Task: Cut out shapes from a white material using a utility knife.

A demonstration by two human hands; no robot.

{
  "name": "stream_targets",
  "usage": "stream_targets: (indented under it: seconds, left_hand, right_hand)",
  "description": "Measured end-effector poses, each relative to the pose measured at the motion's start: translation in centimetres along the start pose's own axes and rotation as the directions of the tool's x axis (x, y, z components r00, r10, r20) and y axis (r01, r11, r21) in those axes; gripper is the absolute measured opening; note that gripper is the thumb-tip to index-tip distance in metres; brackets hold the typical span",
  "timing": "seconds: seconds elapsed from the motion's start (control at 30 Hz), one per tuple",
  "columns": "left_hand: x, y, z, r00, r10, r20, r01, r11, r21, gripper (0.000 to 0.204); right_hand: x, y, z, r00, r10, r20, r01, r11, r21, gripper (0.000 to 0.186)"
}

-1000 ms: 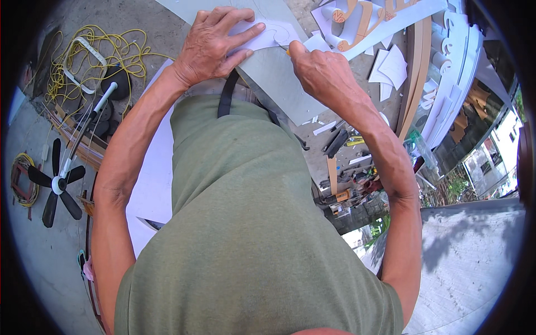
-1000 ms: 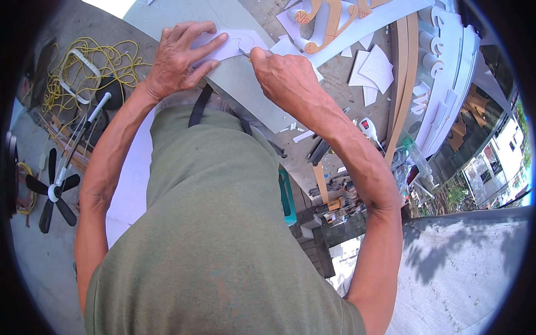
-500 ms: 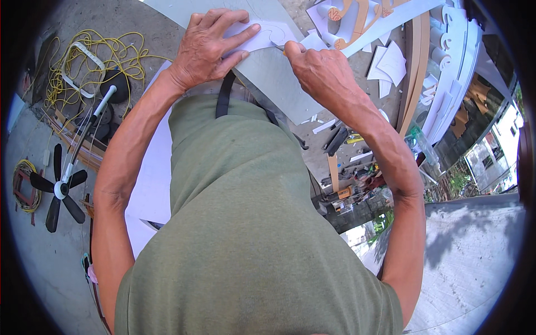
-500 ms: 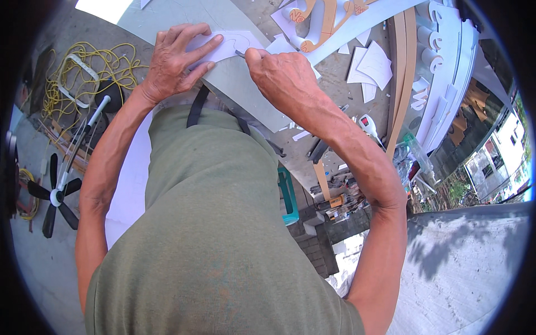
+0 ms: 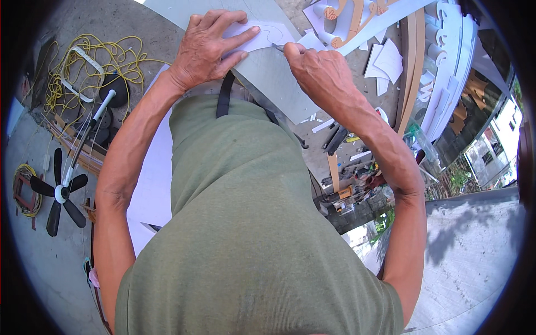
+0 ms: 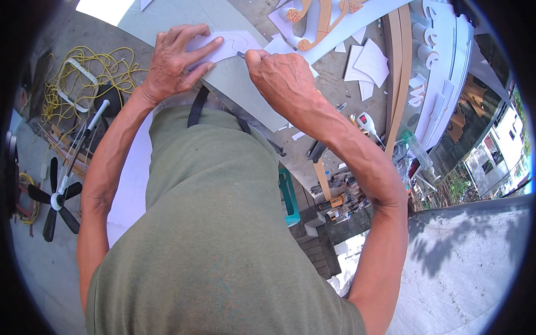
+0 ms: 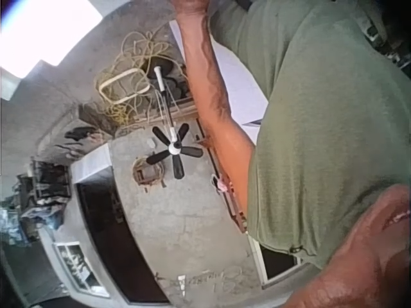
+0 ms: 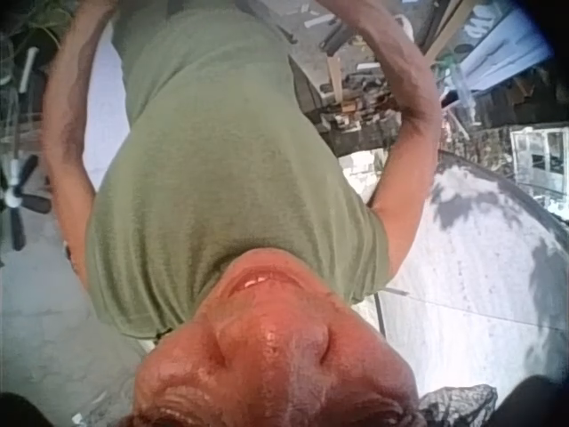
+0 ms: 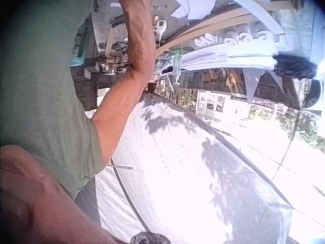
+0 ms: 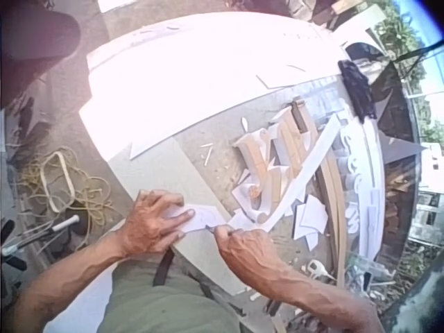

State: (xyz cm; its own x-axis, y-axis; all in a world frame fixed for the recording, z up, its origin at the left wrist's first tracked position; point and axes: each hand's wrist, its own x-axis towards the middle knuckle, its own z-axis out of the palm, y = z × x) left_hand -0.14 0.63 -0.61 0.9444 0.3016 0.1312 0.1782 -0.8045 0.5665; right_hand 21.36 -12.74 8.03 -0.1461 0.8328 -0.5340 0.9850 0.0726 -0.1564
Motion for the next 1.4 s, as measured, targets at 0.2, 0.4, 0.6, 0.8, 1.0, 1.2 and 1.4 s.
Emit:
stream_targets:
  seconds: [0.2,0.4,0.6,0.8,1.0,1.2,1.4]
  left_hand:
    - [0.1,0.2,0.1,1.0,0.003,-0.03,-0.003,1.0,-0.015,0.055]
    - [-0.1,0.0,0.5,0.997,0.022,-0.073,-0.023,1.0,-0.004,0.056]
    - [0.2,0.3,0.4,0.996,0.031,-0.089,-0.029,0.999,0.018,0.057]
    - [0.6,1.3,0.3,0.992,-0.085,-0.09,0.081,0.995,-0.049,0.063]
    - [1.4,1.5,-0.7,0.949,-0.308,-0.071,0.283,0.928,-0.241,0.042]
    - [1.2,1.4,-2.1,0.874,-0.422,0.241,0.481,0.676,-0.559,0.038]
    - [0.7,3.1,-3.1,0.801,-0.53,0.278,0.502,0.342,-0.794,0.036]
  right_hand:
    - [-0.9,-1.3,1.1,0.987,0.158,-0.032,-0.152,0.976,0.156,0.006]
    - [-1.7,-2.8,3.4,0.935,0.339,-0.103,-0.303,0.916,0.264,0.007]
    - [-2.3,-4.3,4.7,0.872,0.466,-0.152,-0.406,0.861,0.307,0.01]
    - [-2.8,-4.9,4.8,0.839,0.514,-0.178,-0.434,0.83,0.349,0.017]
    - [-3.8,-4.2,3.9,0.844,0.455,-0.286,-0.383,0.882,0.273,0.021]
    - [-3.9,-3.4,2.5,0.83,0.381,-0.407,-0.323,0.923,0.207,0.026]
    - [-4.5,-4.0,0.9,0.752,0.456,-0.476,-0.324,0.885,0.335,0.024]
